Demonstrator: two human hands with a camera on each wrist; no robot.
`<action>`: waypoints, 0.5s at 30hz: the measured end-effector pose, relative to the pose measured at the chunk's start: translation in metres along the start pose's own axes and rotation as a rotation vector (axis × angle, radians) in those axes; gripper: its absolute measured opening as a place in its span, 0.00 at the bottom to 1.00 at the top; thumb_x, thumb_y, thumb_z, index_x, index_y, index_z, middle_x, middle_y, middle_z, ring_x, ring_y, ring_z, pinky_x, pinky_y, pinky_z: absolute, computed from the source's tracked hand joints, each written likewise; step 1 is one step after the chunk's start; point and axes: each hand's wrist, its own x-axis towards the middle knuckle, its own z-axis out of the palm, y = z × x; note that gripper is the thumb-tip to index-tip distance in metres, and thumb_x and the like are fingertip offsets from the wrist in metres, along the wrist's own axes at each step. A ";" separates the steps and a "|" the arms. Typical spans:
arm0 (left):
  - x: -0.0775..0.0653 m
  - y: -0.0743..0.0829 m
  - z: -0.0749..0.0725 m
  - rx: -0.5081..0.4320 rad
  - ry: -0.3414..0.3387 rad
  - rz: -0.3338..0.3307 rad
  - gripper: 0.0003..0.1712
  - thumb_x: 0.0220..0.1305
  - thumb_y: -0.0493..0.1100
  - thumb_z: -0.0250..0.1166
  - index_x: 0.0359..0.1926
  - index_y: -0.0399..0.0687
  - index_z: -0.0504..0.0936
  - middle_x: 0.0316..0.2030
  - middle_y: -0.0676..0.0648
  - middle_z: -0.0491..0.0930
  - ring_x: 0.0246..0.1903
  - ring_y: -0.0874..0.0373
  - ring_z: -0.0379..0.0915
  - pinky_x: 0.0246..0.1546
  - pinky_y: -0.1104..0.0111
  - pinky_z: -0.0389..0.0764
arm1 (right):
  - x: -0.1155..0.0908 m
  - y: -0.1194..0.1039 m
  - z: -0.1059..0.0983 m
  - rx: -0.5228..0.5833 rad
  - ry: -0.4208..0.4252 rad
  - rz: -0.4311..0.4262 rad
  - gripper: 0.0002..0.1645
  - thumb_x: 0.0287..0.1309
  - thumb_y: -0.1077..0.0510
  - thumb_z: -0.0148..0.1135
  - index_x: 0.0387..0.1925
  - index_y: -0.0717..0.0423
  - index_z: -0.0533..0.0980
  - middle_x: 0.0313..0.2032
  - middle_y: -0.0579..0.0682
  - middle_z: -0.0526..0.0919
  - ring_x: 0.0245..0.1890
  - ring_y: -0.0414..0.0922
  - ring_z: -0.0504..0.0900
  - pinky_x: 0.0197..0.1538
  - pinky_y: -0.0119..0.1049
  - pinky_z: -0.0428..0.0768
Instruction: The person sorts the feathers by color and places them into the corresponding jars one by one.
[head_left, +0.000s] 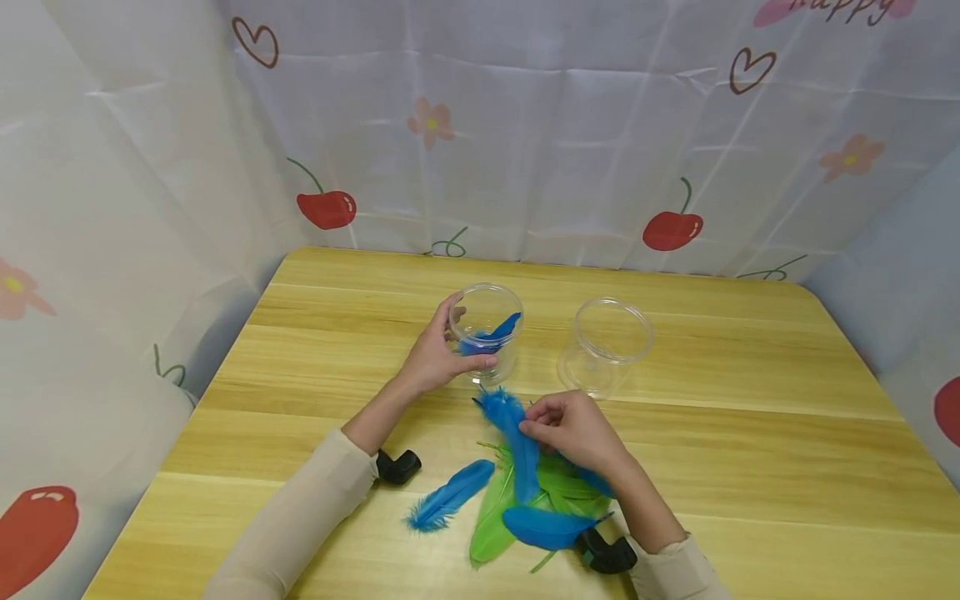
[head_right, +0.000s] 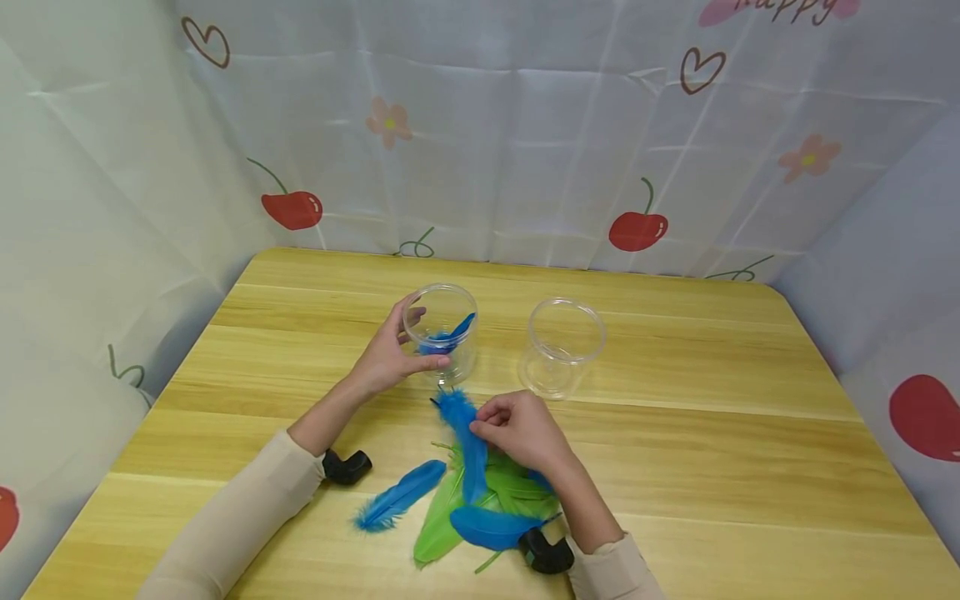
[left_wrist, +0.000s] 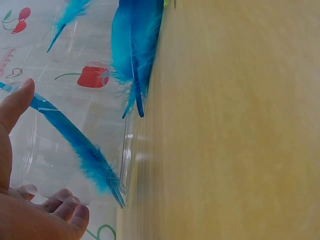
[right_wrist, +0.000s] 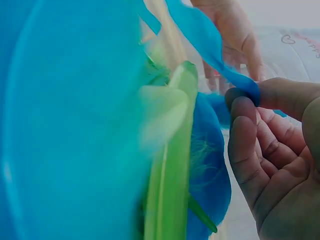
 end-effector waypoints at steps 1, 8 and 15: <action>0.000 0.000 0.000 -0.002 0.000 0.001 0.61 0.51 0.52 0.79 0.77 0.59 0.48 0.72 0.39 0.59 0.67 0.37 0.60 0.63 0.45 0.66 | 0.000 0.000 0.000 0.013 0.010 0.004 0.06 0.60 0.62 0.68 0.33 0.63 0.83 0.24 0.47 0.84 0.19 0.44 0.80 0.25 0.36 0.81; 0.000 -0.001 0.000 -0.005 0.001 -0.001 0.61 0.51 0.52 0.79 0.77 0.60 0.48 0.72 0.40 0.60 0.67 0.38 0.60 0.63 0.45 0.66 | -0.001 -0.003 -0.005 0.126 0.072 0.022 0.08 0.61 0.64 0.67 0.35 0.69 0.81 0.23 0.52 0.84 0.21 0.46 0.81 0.26 0.38 0.83; 0.000 -0.001 0.000 -0.002 0.000 0.002 0.61 0.51 0.52 0.79 0.77 0.59 0.48 0.72 0.39 0.60 0.67 0.38 0.60 0.63 0.46 0.67 | -0.001 -0.004 -0.009 0.192 0.113 0.051 0.07 0.61 0.65 0.66 0.34 0.69 0.80 0.21 0.53 0.83 0.21 0.47 0.82 0.27 0.38 0.83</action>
